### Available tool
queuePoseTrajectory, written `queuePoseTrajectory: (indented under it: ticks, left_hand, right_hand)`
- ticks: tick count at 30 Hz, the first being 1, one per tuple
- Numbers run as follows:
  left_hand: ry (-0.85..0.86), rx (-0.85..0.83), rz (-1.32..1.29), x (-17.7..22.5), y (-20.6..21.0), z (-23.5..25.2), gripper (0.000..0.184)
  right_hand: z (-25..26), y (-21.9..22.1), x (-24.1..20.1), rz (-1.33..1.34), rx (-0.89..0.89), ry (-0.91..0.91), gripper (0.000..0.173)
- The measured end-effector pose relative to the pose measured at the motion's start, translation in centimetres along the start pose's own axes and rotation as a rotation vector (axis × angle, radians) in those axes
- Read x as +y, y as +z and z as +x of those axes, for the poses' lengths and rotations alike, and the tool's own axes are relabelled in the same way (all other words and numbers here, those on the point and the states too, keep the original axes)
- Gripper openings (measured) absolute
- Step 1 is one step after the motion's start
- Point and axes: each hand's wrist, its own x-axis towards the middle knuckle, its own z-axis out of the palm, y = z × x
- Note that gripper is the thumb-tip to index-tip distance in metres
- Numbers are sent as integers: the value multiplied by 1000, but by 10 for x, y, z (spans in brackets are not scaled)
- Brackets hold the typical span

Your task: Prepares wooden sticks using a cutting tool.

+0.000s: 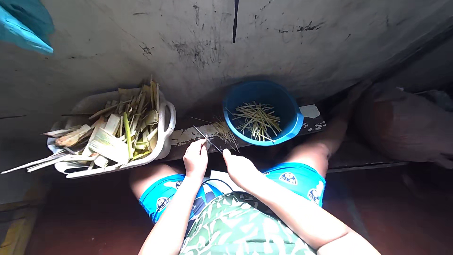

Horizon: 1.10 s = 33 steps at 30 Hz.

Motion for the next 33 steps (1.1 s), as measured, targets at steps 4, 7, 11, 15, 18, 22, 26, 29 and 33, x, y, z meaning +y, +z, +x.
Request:
queuePoseTrajectory:
  ticks: [4, 7, 11, 15, 18, 22, 26, 29, 33]
  left_hand:
    - [-5, -4, -33, 0, 0, 1, 18]
    - [-15, -5, -45, 0, -2, 3, 17]
    - [-108, -83, -106, -6, -4, 8, 21]
    - [-247, -290, -116, 0, -8, 28, 54]
    - [-265, -291, -88, 0, -1, 33, 22]
    - [-134, -77, -161, 4, -7, 32, 17]
    - [-153, 71, -298, 14, -42, 45, 16]
    - [-260, 42, -547, 16, -65, 55, 11]
    - [-379, -53, -764, 24, -81, 54, 10]
  right_hand:
    - [15, 14, 8, -16, -21, 15, 34]
    - [28, 32, 18, -6, -37, 33, 36]
    - [32, 37, 21, 0, -50, 26, 34]
    - [32, 35, 20, -3, -50, 24, 35]
    - [39, 42, 25, -6, -59, 30, 36]
    - [52, 57, 44, 56, -55, 29, 36]
    - [67, 63, 65, 196, -54, -31, 33]
    - [76, 67, 77, 452, 19, -103, 30]
    - [62, 58, 65, 809, 229, -282, 34]
